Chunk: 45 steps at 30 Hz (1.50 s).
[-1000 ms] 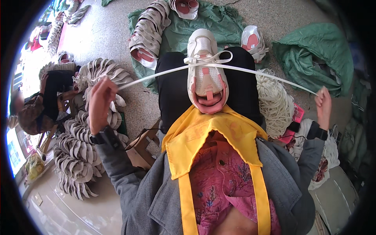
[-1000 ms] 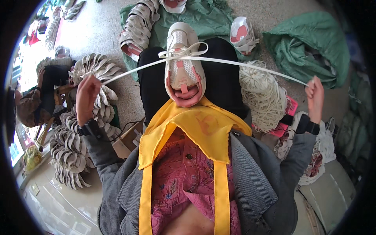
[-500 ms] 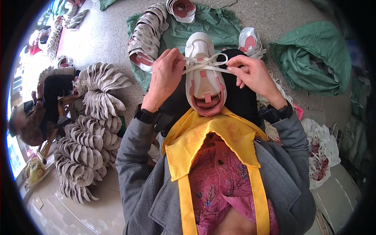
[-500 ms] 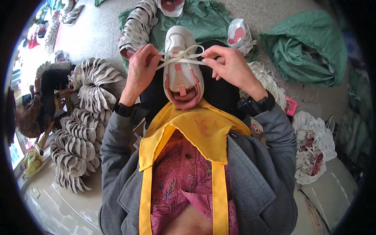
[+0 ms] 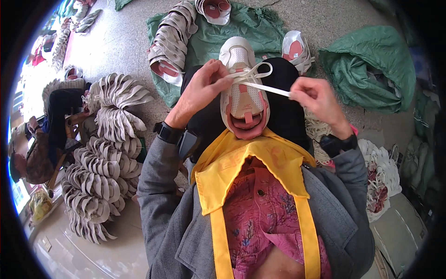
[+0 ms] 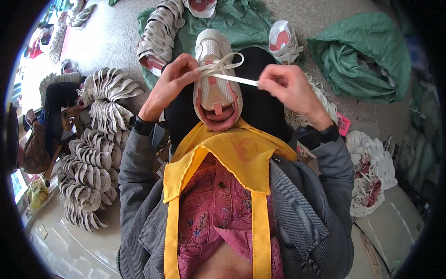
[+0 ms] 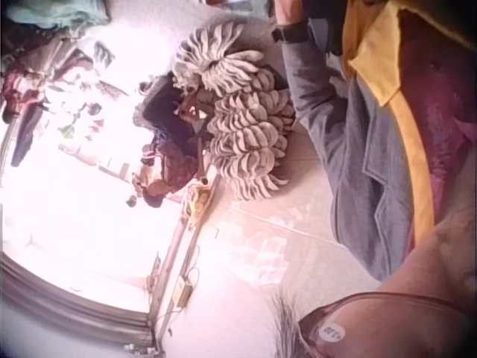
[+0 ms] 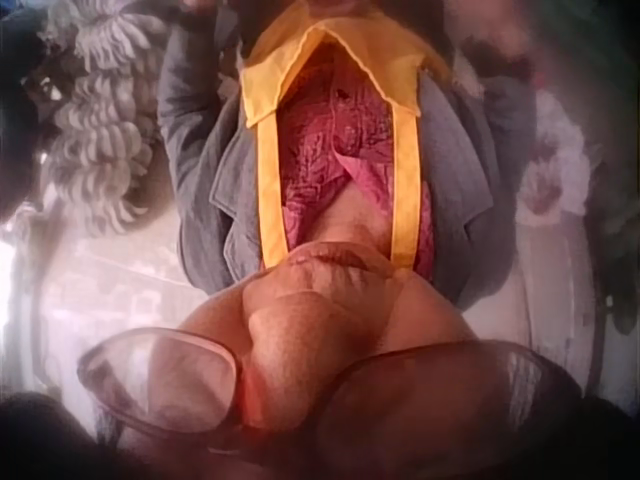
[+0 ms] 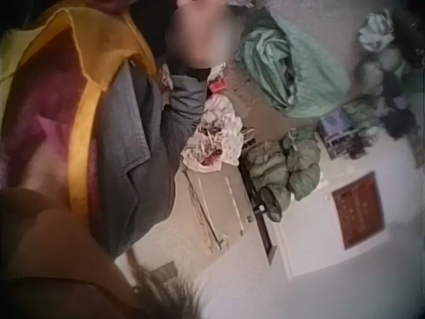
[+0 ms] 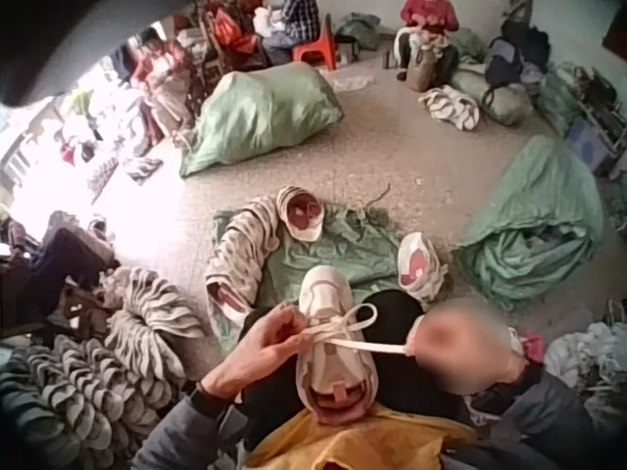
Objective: Lacing a new sneaker while sitting in a shoe manufacturing workshop.
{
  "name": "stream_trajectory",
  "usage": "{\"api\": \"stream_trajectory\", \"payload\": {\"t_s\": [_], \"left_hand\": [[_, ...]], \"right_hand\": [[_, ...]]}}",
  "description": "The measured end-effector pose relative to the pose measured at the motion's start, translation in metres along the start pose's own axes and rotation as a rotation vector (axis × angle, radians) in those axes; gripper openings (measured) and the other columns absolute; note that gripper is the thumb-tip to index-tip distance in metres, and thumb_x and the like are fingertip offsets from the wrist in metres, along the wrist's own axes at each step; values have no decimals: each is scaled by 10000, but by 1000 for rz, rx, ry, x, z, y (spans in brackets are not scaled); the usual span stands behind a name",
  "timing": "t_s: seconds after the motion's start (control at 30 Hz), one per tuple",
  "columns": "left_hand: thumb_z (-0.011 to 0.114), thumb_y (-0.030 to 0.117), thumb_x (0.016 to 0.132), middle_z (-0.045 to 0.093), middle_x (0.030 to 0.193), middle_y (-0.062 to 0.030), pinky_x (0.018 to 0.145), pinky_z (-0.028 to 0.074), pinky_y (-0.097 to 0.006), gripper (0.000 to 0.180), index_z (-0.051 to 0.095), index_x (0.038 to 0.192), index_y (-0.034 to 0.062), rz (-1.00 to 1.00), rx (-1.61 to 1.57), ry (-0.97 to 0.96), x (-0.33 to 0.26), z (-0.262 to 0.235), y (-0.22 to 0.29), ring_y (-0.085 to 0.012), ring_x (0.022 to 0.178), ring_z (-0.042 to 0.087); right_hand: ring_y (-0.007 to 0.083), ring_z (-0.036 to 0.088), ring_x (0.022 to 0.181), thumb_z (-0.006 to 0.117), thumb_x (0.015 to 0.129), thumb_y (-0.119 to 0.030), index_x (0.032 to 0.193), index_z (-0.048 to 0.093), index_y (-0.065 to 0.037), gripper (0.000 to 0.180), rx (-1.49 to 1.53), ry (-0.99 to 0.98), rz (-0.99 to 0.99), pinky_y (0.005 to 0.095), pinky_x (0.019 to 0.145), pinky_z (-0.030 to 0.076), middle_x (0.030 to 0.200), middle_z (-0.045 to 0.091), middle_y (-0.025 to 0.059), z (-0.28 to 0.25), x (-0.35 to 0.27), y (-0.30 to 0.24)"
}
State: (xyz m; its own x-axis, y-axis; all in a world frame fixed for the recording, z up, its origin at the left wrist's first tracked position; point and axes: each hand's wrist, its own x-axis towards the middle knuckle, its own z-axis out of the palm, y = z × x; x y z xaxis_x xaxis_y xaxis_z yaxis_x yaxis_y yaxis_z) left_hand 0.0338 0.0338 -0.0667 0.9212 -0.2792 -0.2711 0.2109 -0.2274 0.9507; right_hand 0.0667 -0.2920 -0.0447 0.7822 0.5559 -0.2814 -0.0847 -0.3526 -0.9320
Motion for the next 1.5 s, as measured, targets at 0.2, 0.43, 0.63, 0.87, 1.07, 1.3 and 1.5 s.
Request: {"api": "stream_trajectory", "payload": {"t_s": [0.2,0.43,0.63,0.87,1.07,1.3,1.5], "left_hand": [[723,81,867,572,841,-17,676,486,-257,194,577,976,15,164,68,147,2,12,-14,-89,734,556],[756,106,856,607,756,-21,639,480,-260,209,585,919,3,58,52,202,-8,15,-14,-85,679,562],[745,103,885,614,745,-11,624,459,-245,188,585,874,5,-9,-17,161,-13,13,-8,-55,692,554],[671,15,924,593,820,28,681,444,-222,154,521,945,47,-44,-268,140,-16,17,2,-38,757,542],[656,32,947,535,803,65,606,340,-198,153,519,954,99,-16,-375,142,-28,12,9,-20,687,456],[677,17,928,499,767,57,550,286,-196,184,516,950,104,-100,-398,207,-57,-20,21,-25,641,426],[678,21,911,473,752,73,572,279,-203,187,516,918,115,-167,-361,290,-99,-58,27,-27,645,397]], "right_hand": [[0,475,579,693,942,-96,909,690,-15,88,65,2,203,197,513,382,715,593,-59,-29,-19,12],[132,597,582,739,878,-94,1075,692,-2,222,-414,188,-268,293,548,459,868,701,56,16,45,-23],[388,644,806,705,863,-87,961,637,8,152,-560,12,-476,439,723,517,914,671,153,34,77,-18],[326,653,725,655,843,-5,935,602,-30,109,-834,243,-623,411,612,533,841,572,119,44,54,-5],[310,679,715,665,883,13,967,637,-24,96,-535,426,-548,394,605,534,852,662,126,55,55,3],[283,705,668,696,867,-17,960,623,-48,123,-411,496,-368,359,589,543,751,685,115,69,59,-5],[313,708,729,683,868,-37,946,591,-50,121,-413,358,-374,383,620,550,790,689,117,76,54,-10]]}}
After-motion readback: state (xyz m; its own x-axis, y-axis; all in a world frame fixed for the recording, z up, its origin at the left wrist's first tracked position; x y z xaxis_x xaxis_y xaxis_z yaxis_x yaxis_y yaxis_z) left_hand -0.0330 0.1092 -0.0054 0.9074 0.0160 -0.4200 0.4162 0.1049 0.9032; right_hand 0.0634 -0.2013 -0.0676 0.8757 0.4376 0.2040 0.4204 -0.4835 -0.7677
